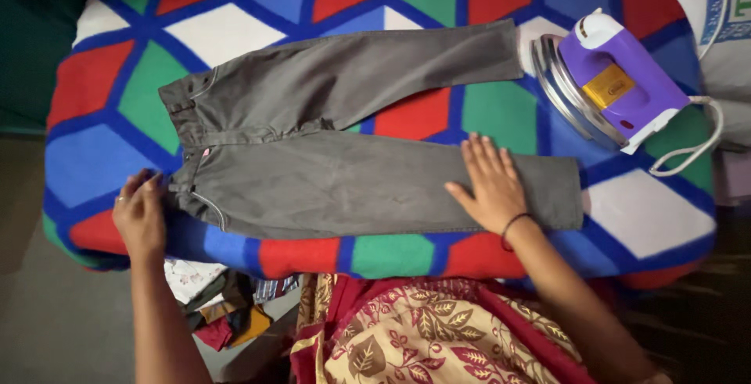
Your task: The person irons a pair of gray pants by moving an iron across the fabric and then folding the legs together to iron the other side.
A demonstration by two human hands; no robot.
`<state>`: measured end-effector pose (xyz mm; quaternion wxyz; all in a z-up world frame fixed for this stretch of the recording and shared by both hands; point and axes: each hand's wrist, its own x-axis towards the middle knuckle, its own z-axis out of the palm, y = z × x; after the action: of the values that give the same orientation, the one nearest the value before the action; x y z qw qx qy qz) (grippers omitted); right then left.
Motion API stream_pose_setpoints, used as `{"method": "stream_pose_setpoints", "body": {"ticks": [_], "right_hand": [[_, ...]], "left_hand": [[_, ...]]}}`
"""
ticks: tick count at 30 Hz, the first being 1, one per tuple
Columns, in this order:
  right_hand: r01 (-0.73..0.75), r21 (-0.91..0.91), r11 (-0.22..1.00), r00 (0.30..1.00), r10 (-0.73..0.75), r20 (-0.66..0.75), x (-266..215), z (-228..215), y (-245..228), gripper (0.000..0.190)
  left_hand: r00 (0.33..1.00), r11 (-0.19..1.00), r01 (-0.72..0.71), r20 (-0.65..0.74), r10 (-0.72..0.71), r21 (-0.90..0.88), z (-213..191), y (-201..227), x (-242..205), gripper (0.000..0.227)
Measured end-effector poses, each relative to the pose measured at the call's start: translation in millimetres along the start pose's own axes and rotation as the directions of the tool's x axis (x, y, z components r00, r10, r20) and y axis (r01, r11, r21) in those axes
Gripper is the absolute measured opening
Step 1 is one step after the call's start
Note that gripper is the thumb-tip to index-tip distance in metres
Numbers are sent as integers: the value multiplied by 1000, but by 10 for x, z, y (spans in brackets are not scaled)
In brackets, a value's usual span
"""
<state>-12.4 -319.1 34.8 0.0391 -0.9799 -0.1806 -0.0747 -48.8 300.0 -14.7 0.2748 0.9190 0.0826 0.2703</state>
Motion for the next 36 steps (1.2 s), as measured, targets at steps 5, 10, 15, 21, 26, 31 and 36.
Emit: {"method": "stream_pose_setpoints", "body": {"ticks": [5,10,15,21,26,31,36], "right_hand": [[-24,77,997,999,25,-20,-90,1,95,84],[29,221,975,999,-22,-34,28,-331,219,80],[-30,45,999,825,50,-563,313,-992,1132,38],[-417,-261,871,894,340,-292,854,-1205,2421,62],[-478,25,878,878,479,-11,1159,-818,2736,65],[-614,1,790,788,612,72,1170,-795,2783,41],[-634,-84,769,773,633,-37,1173,-767,2777,45]], "left_hand": [[934,695,347,162,-320,-629,-13,44,-158,21],[936,678,325,121,-331,-659,109,79,-83,13],[942,787,210,-96,-322,-580,219,87,-86,25],[913,993,-57,-398,94,103,22,1175,-102,41],[947,950,-305,84,310,-65,452,2182,-143,63],[846,903,-428,339,412,-29,826,2690,-236,96],[799,906,-421,455,393,-42,954,2778,-272,109]]}}
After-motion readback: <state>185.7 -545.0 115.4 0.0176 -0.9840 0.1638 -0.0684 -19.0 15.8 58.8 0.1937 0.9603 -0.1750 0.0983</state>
